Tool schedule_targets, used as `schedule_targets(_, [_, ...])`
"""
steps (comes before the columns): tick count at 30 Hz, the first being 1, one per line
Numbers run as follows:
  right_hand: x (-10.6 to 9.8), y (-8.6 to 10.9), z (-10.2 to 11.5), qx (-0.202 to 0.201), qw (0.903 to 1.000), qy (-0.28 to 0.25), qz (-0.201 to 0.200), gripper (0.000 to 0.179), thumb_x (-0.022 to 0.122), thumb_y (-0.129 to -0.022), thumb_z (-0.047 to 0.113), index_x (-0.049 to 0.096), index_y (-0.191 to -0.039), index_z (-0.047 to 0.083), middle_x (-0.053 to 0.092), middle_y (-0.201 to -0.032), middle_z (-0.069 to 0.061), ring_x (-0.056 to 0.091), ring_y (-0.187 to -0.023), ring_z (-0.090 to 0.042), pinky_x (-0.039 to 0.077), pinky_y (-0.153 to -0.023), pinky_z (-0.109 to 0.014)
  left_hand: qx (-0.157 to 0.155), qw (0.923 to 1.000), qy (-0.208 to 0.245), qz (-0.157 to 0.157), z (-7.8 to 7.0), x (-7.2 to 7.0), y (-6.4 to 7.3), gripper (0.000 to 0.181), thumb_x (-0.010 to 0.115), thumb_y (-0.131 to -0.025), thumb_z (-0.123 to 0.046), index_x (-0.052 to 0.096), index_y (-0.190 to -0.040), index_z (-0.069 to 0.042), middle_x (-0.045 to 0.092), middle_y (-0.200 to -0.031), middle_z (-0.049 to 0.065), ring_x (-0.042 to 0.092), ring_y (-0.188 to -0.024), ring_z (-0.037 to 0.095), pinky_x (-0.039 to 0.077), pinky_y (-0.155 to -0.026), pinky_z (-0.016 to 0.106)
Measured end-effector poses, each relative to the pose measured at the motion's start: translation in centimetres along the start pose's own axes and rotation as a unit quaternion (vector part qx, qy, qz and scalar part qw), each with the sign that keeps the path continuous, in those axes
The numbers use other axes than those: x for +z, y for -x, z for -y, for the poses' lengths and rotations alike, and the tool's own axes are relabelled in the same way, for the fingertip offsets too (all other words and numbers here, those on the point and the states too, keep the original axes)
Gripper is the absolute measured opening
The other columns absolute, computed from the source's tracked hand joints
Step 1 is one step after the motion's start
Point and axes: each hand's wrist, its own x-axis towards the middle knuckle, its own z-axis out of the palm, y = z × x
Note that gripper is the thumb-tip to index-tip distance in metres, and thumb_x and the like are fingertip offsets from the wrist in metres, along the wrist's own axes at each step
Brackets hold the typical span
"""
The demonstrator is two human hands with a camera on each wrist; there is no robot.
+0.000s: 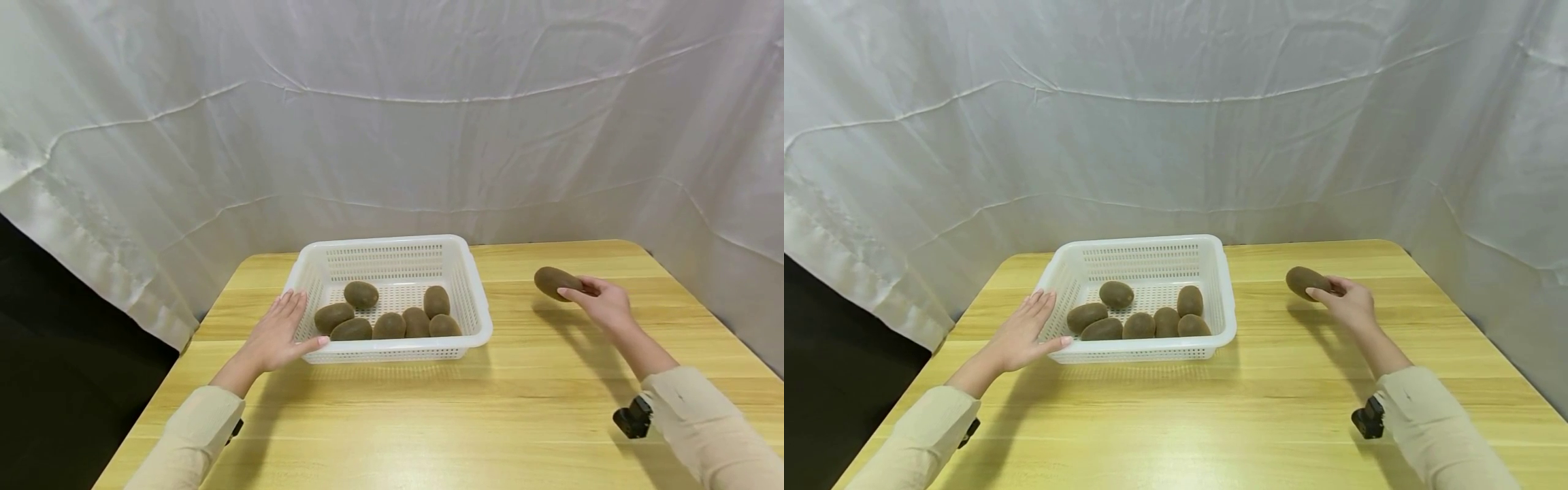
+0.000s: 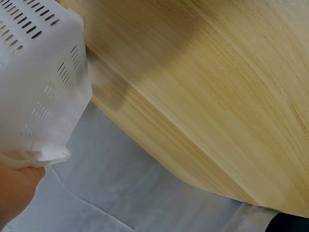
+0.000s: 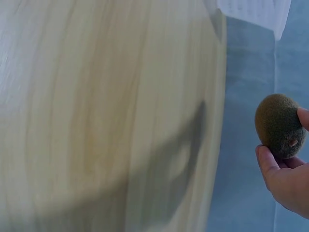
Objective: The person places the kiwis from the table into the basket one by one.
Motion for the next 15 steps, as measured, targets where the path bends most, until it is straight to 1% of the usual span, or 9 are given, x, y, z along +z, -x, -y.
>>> schedule_targets(2, [0.2, 0.1, 0.5, 0.000, 1.0000, -0.006, 0.001, 0.076, 0.055, -0.087, 0.050, 0.037, -0.140, -0.003, 0.041, -0.139, -0.027, 0.041, -0.122, -0.037, 0.044, -0.086, -0.032, 0.000, 1.0000, 0.000, 0.000, 0.0, 0.0, 0.0, 0.094, 0.049, -0.084, -0.058, 0.021, -0.142, 0.010, 0.022, -0.150, 0.026, 0.014, -0.141, 0.042, 0.012, -0.116, 0.052])
schedule_targets(3, [0.2, 0.2, 0.7, 0.000, 1.0000, -0.008, 0.002, 0.077, 0.055, -0.087, 0.049, 0.036, -0.140, -0.003, 0.040, -0.139, -0.027, 0.041, -0.123, -0.037, 0.044, -0.085, -0.028, 0.000, 1.0000, 0.000, 0.000, 0.0, 0.0, 0.0, 0.094, 0.049, -0.084, -0.058, 0.021, -0.142, 0.010, 0.022, -0.150, 0.026, 0.014, -0.141, 0.042, 0.012, -0.116, 0.052])
schedule_targets(7, [0.4, 0.4, 1.6, -0.007, 0.9997, -0.019, 0.012, 0.078, 0.055, -0.088, 0.048, 0.033, -0.142, -0.003, 0.039, -0.140, -0.026, 0.040, -0.124, -0.036, 0.041, -0.076, -0.011, 0.000, 1.0000, 0.000, 0.000, 0.0, 0.0, 0.0, 0.094, 0.049, -0.084, -0.058, 0.021, -0.143, 0.010, 0.022, -0.150, 0.026, 0.014, -0.141, 0.042, 0.012, -0.116, 0.052])
schedule_targets(9, [0.6, 0.6, 2.1, -0.010, 0.9996, -0.021, 0.015, 0.078, 0.055, -0.088, 0.049, 0.033, -0.141, -0.003, 0.040, -0.140, -0.025, 0.041, -0.123, -0.034, 0.039, -0.073, -0.007, -0.001, 1.0000, 0.000, 0.000, 0.0, 0.0, 0.0, 0.094, 0.049, -0.084, -0.058, 0.021, -0.143, 0.010, 0.022, -0.150, 0.026, 0.014, -0.141, 0.042, 0.012, -0.116, 0.052])
schedule_targets(11, [0.7, 0.7, 2.6, -0.013, 0.9995, -0.023, 0.019, 0.077, 0.056, -0.087, 0.049, 0.034, -0.141, -0.002, 0.041, -0.139, -0.024, 0.042, -0.121, -0.032, 0.039, -0.072, -0.006, -0.001, 1.0000, 0.000, 0.002, 0.0, 0.0, 0.0, 0.095, 0.049, -0.084, -0.059, 0.021, -0.143, 0.010, 0.021, -0.150, 0.026, 0.013, -0.141, 0.042, 0.012, -0.116, 0.052])
schedule_targets(15, [0.9, 1.0, 3.5, -0.022, 0.9991, -0.025, 0.025, 0.076, 0.056, -0.087, 0.049, 0.035, -0.141, -0.001, 0.042, -0.139, -0.023, 0.042, -0.122, -0.032, 0.040, -0.073, -0.007, -0.003, 1.0000, 0.002, 0.003, 0.0, 0.0, 0.1, 0.095, 0.049, -0.085, -0.058, 0.020, -0.143, 0.010, 0.020, -0.150, 0.026, 0.013, -0.141, 0.042, 0.012, -0.116, 0.052])
